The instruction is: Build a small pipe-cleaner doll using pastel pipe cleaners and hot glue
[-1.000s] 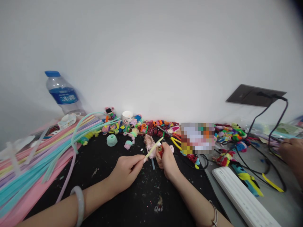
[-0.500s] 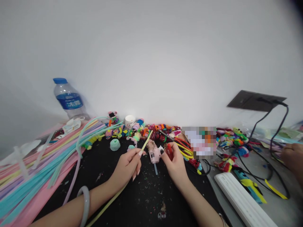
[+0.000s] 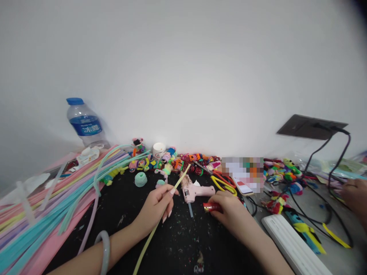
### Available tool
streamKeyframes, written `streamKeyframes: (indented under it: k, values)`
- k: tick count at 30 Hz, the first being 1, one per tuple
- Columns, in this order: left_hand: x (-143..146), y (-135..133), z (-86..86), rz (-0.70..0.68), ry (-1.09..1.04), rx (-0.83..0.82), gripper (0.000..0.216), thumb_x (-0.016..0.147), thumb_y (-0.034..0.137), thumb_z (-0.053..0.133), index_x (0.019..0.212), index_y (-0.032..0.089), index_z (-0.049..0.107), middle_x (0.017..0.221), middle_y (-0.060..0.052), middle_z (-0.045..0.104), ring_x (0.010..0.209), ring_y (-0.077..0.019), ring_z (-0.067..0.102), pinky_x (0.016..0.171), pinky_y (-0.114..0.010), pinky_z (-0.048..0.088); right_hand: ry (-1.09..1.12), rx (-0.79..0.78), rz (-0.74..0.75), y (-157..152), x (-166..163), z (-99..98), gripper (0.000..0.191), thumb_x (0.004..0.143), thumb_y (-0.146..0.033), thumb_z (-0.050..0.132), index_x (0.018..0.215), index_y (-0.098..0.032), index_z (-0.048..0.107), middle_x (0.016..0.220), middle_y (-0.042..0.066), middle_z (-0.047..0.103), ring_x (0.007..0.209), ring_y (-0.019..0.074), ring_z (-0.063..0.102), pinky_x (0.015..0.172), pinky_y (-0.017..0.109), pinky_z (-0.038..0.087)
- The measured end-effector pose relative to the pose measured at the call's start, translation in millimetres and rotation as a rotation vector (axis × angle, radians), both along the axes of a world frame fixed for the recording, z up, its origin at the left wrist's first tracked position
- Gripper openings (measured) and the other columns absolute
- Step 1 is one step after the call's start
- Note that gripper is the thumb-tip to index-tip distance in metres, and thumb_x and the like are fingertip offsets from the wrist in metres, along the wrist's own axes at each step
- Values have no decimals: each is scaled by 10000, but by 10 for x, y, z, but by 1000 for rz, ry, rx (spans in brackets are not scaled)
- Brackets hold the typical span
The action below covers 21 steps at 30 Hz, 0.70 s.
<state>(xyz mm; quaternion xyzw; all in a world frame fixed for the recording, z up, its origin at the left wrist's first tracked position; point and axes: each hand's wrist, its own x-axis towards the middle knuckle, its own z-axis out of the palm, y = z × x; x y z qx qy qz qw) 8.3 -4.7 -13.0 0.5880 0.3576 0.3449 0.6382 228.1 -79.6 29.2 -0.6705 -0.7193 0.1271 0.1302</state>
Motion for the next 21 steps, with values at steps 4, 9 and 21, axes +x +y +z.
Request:
streamKeyframes:
  k: [4, 9, 21]
  values:
    - [-14, -30, 6, -21, 47, 67, 255, 870, 389, 410, 862, 162, 527, 413, 85, 467, 290, -49, 341, 318, -145, 283, -5, -12, -44, -49, 22, 33, 238, 674, -88, 635, 891, -183, 654, 910, 85, 634, 901, 264, 552, 782, 351, 409]
    - [-42, -68, 5, -56, 139, 283, 258, 896, 340, 366, 797, 165, 529, 443, 63, 505, 310, -57, 395, 353, -159, 304, 354, 111, -80, -20, -364, 140, 169, 812, -183, 533, 933, -176, 650, 910, 72, 643, 840, 210, 572, 747, 304, 433]
    - [-181, -31, 214, -56, 355, 729, 207, 860, 230, 444, 808, 200, 643, 725, -30, 651, 673, -166, 588, 661, -249, 424, 1008, 180, -133, 274, -898, -51, 243, 821, -259, 493, 610, -166, 570, 585, 5, 546, 582, 152, 499, 559, 247, 411]
